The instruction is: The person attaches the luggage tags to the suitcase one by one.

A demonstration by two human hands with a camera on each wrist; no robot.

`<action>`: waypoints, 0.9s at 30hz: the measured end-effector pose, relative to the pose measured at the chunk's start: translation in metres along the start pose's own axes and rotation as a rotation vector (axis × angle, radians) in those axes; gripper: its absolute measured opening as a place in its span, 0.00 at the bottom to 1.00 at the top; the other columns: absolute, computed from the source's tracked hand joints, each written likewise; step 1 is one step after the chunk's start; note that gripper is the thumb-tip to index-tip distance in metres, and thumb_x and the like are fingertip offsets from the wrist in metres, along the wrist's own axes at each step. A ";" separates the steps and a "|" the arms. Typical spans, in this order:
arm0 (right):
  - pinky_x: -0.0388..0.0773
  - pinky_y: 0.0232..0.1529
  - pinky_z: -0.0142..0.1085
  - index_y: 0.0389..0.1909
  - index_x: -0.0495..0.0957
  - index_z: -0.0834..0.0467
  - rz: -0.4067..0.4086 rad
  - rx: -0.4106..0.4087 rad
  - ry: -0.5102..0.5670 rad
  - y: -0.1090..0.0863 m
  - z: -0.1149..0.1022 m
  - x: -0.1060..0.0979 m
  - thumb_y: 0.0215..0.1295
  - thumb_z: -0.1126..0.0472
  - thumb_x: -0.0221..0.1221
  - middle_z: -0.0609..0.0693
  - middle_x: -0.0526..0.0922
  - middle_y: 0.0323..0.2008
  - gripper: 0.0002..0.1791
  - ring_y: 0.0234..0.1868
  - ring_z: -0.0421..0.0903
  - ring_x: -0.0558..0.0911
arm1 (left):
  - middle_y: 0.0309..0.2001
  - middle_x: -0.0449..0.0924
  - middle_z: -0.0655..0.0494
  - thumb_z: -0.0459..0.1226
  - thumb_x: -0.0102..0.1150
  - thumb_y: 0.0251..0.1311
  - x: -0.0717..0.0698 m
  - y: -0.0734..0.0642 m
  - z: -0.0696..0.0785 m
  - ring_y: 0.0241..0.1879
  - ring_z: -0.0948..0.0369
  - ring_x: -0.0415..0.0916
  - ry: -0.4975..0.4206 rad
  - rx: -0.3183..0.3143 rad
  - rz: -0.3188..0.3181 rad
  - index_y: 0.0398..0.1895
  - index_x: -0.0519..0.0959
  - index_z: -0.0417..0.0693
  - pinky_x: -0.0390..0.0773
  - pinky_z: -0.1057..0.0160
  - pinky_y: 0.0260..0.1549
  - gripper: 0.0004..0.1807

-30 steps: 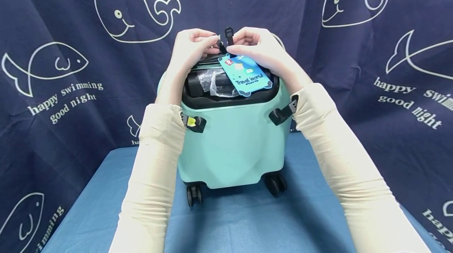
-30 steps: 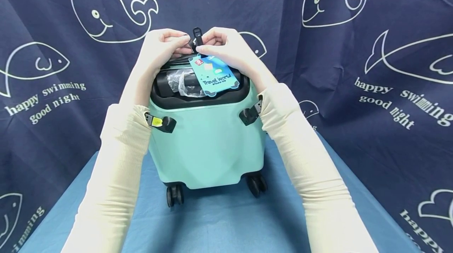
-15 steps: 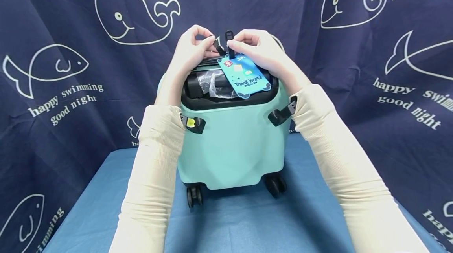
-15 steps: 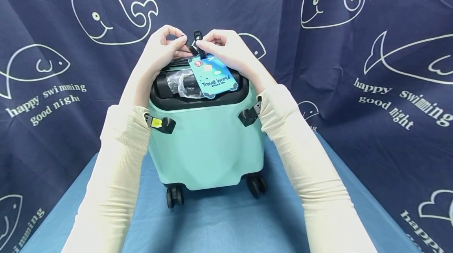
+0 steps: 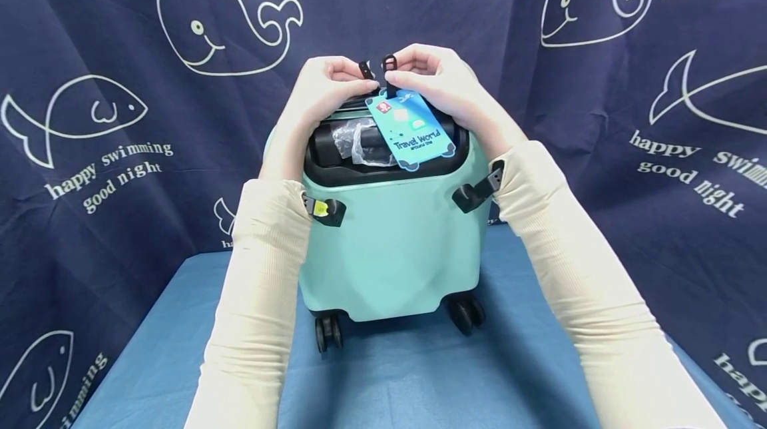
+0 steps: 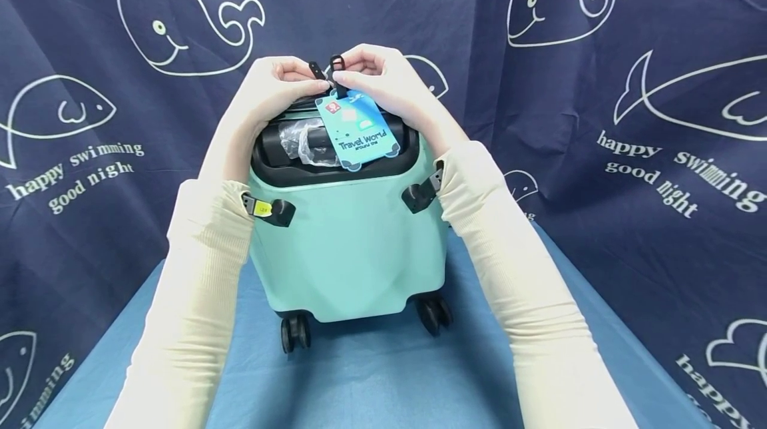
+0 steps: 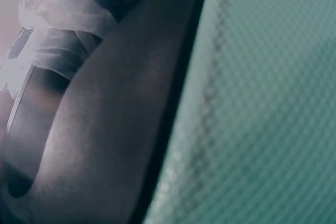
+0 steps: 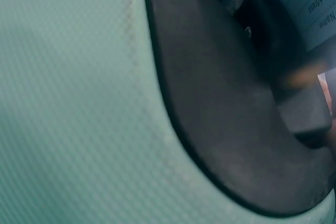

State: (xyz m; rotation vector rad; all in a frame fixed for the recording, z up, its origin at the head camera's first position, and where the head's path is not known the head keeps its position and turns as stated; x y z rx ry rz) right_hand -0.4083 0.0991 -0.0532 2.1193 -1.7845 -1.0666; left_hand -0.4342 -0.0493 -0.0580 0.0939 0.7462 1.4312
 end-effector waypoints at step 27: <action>0.75 0.37 0.29 0.36 0.83 0.57 0.098 -0.047 0.114 0.010 -0.008 -0.014 0.59 0.61 0.63 0.43 0.81 0.24 0.06 0.27 0.39 0.78 | 0.21 0.79 0.66 0.36 0.61 0.55 -0.003 -0.002 0.004 0.24 0.73 0.76 0.093 0.044 0.060 0.34 0.79 0.42 0.73 0.74 0.32 0.06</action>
Point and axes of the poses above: each hand's wrist, its own y-axis towards the middle knuckle, its own x-axis out of the palm, z = x × y, the point moved 10 cm from there along y, towards the middle knuckle
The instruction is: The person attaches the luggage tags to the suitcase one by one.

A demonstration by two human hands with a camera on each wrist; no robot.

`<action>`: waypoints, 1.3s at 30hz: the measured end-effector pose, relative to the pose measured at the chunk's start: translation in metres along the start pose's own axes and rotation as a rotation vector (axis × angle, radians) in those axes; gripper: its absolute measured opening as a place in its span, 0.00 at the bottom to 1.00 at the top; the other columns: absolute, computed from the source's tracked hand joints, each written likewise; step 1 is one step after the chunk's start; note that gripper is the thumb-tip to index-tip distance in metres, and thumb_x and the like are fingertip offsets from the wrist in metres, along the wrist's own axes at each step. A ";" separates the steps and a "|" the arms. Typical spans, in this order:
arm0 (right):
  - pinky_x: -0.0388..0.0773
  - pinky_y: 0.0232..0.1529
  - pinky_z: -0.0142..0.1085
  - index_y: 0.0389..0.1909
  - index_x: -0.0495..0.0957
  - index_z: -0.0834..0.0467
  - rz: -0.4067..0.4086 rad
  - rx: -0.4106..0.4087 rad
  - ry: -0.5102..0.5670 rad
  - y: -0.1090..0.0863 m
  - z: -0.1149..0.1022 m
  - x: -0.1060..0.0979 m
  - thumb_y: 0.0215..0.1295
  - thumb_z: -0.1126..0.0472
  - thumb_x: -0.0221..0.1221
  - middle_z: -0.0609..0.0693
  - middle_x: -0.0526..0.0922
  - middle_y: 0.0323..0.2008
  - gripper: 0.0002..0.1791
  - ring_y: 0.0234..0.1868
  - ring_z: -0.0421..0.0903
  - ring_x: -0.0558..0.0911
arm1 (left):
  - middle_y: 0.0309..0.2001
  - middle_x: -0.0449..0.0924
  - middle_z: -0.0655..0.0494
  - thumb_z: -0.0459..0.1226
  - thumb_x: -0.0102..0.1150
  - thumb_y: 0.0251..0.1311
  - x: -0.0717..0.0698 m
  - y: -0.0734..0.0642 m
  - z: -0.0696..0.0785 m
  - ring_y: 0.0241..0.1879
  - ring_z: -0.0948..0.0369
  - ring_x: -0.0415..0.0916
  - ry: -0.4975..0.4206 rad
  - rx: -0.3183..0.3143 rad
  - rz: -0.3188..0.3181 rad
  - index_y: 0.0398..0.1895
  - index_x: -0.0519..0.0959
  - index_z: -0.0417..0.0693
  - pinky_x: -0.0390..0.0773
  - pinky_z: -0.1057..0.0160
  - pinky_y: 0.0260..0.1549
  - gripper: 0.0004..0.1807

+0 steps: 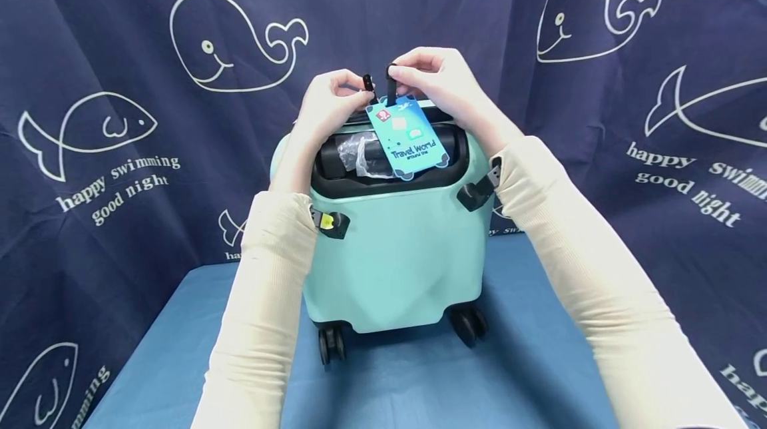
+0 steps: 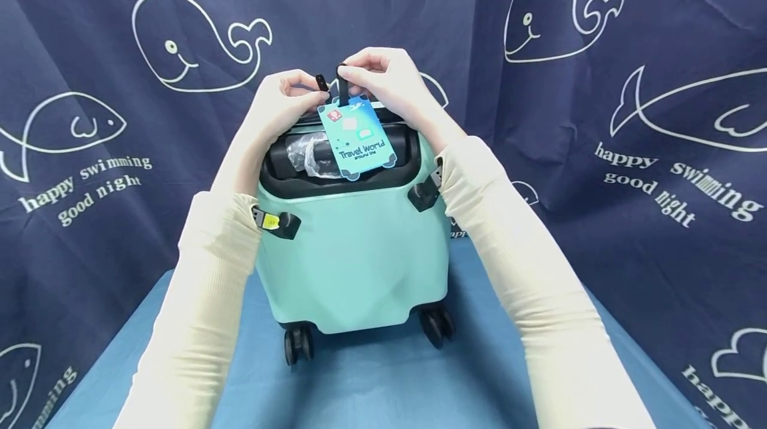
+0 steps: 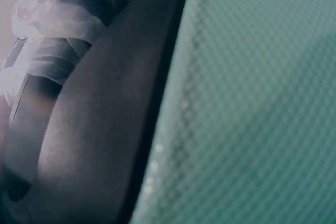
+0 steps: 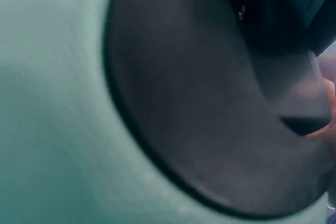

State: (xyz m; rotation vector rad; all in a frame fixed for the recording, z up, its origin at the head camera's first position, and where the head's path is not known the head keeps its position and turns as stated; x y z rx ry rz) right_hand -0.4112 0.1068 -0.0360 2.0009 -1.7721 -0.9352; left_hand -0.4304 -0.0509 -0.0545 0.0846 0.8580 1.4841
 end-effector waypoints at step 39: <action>0.76 0.30 0.27 0.42 0.82 0.59 0.001 0.010 0.037 0.005 0.011 0.003 0.57 0.62 0.64 0.45 0.84 0.26 0.12 0.23 0.39 0.79 | 0.24 0.83 0.64 0.38 0.63 0.55 0.002 -0.002 0.007 0.27 0.71 0.75 0.129 0.025 -0.020 0.35 0.83 0.51 0.66 0.72 0.31 0.06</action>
Point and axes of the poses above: each hand's wrist, its own y-axis towards the middle knuckle, its own x-axis out of the palm, z = x × y, the point moved 10 cm from there along y, towards the middle knuckle
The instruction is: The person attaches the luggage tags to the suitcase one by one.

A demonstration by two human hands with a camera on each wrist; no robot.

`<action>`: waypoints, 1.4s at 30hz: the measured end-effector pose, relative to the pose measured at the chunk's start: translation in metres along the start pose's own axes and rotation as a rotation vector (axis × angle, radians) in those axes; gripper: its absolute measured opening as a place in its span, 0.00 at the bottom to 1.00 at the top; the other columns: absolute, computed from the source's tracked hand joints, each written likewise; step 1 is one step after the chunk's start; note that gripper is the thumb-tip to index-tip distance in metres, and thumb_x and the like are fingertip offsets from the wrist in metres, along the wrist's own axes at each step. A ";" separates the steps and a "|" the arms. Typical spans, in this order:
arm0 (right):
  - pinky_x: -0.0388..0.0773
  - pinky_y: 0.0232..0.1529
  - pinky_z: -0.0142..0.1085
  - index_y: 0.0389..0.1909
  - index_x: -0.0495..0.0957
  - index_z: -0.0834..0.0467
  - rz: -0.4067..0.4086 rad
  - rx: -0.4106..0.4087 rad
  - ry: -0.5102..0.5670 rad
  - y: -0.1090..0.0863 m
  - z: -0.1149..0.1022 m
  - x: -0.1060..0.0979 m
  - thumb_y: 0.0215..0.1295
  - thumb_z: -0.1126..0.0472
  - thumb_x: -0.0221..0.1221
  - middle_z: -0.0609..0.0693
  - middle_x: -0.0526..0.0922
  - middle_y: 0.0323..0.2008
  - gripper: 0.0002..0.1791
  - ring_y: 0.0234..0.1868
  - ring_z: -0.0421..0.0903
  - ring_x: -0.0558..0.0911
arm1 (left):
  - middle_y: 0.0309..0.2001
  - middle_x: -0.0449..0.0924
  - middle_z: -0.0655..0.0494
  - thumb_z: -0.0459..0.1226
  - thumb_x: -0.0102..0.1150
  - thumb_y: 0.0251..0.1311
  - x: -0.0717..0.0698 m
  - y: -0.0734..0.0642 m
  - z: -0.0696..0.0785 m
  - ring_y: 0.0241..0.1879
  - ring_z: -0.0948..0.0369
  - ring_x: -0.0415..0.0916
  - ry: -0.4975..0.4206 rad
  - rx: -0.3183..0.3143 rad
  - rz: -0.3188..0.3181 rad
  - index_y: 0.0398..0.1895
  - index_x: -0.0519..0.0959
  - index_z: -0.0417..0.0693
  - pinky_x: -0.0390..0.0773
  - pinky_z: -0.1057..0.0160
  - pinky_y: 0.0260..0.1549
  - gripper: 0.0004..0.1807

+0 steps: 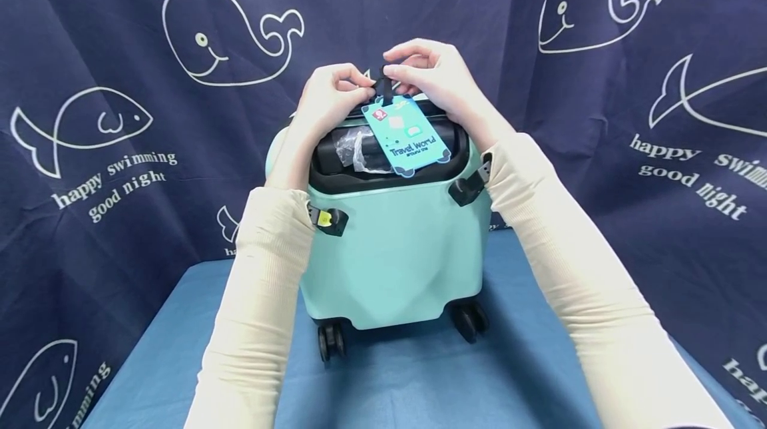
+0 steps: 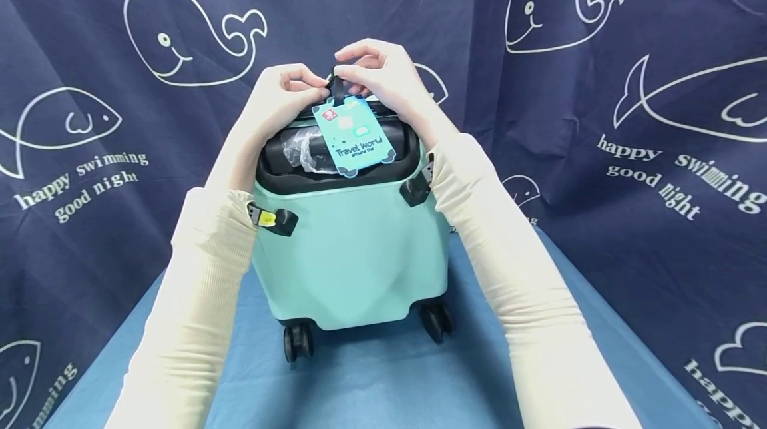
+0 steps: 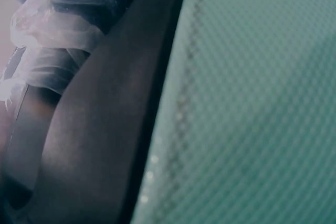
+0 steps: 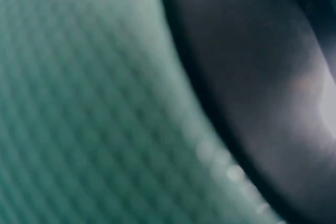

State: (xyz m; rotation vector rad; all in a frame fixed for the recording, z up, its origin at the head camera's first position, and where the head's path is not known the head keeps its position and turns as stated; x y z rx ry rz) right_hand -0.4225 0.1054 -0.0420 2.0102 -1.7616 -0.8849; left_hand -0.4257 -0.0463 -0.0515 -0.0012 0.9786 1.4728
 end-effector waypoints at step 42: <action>0.67 0.38 0.26 0.43 0.84 0.51 -0.042 -0.080 -0.442 -0.001 -0.007 0.005 0.60 0.49 0.61 0.41 0.83 0.35 0.14 0.32 0.37 0.77 | 0.40 0.85 0.50 0.39 0.60 0.58 0.005 0.001 -0.003 0.34 0.71 0.78 -0.055 0.001 -0.044 0.44 0.83 0.45 0.71 0.74 0.39 0.13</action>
Point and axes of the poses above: each hand's wrist, its own y-axis towards the middle knuckle, its own x-axis out of the palm, z = x × y, the point moved 10 cm from there along y, towards the middle knuckle
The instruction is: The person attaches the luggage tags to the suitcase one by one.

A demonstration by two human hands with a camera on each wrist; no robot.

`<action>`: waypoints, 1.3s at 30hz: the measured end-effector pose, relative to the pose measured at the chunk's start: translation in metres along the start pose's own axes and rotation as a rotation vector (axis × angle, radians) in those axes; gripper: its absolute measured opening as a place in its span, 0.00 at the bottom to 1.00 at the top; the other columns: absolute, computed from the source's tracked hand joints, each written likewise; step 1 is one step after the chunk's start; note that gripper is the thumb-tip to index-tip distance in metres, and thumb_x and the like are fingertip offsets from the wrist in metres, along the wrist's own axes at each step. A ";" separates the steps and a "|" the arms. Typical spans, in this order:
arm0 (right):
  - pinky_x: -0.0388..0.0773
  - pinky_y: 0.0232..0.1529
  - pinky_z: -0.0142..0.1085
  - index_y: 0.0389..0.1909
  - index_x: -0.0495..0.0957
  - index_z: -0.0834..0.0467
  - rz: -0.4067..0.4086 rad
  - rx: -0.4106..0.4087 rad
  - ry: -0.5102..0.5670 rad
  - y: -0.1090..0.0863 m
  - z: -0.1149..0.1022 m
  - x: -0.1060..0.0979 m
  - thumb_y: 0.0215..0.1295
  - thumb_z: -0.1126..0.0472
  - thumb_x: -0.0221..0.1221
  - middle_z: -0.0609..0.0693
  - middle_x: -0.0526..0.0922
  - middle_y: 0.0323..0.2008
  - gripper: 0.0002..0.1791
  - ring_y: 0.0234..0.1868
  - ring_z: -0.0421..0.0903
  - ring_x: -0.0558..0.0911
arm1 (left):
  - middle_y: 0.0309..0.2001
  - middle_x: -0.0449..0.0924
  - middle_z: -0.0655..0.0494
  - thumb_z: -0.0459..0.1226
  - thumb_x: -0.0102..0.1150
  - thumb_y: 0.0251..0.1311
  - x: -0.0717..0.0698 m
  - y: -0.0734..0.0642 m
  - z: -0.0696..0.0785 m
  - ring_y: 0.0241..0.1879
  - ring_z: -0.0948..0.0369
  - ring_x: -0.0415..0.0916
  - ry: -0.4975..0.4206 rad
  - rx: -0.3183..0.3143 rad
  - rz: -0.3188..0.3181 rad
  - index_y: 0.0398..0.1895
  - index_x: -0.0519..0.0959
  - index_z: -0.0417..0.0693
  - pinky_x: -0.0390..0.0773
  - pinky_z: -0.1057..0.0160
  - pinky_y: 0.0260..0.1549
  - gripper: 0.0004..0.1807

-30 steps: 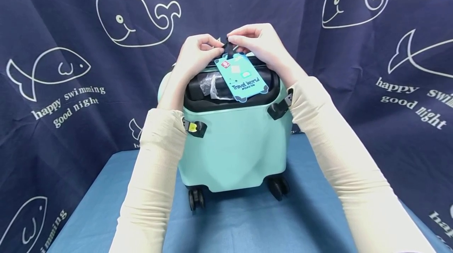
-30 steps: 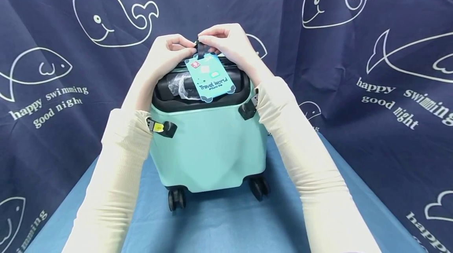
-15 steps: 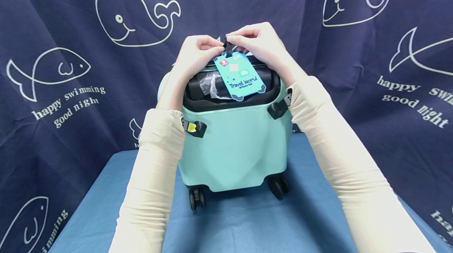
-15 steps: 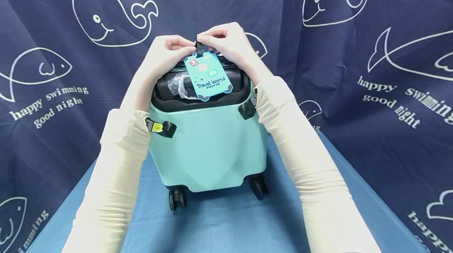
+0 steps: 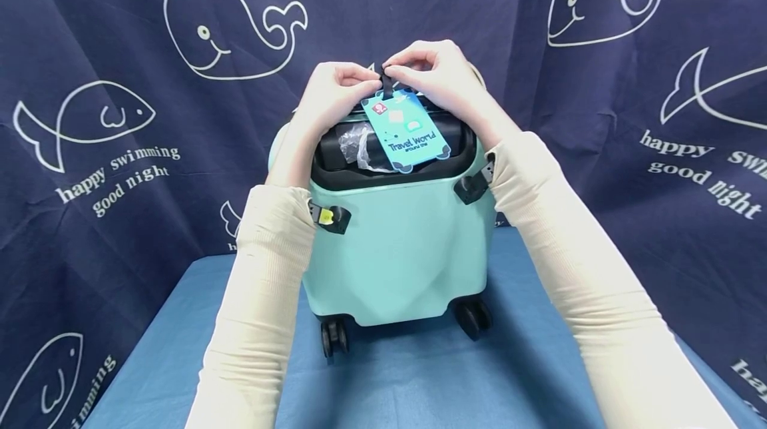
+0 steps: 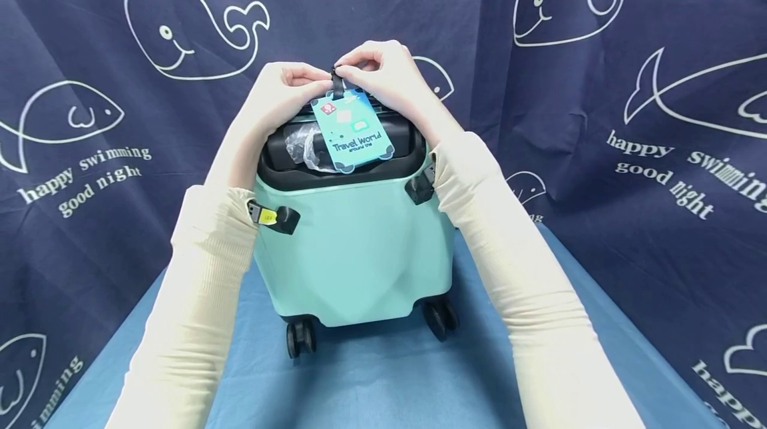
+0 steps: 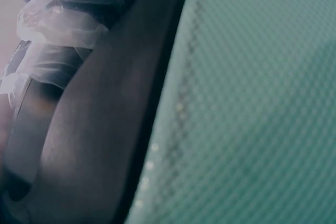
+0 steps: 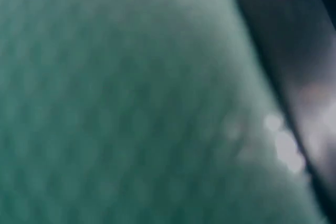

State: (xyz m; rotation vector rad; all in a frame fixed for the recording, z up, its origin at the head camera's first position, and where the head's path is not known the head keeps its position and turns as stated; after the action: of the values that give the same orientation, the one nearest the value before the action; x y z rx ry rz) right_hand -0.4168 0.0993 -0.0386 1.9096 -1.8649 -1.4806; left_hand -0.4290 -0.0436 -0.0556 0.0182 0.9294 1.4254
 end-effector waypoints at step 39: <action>0.77 0.32 0.30 0.34 0.81 0.58 -0.007 0.012 0.428 0.000 0.002 0.003 0.57 0.63 0.64 0.49 0.82 0.24 0.05 0.26 0.43 0.79 | 0.43 0.84 0.56 0.49 0.63 0.54 0.010 -0.010 0.000 0.41 0.67 0.78 -0.030 -0.058 -0.127 0.52 0.78 0.51 0.69 0.71 0.47 0.23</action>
State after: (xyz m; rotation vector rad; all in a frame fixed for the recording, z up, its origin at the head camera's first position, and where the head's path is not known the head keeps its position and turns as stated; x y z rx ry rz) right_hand -0.4188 0.0986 -0.0416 2.0369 -1.6716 -0.9603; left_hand -0.4219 -0.0373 -0.0658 -0.0613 0.8497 1.3297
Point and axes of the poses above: each hand's wrist, its own y-axis towards the middle knuckle, its own x-axis out of the palm, z = x × y, the point moved 10 cm from there along y, towards the middle knuckle
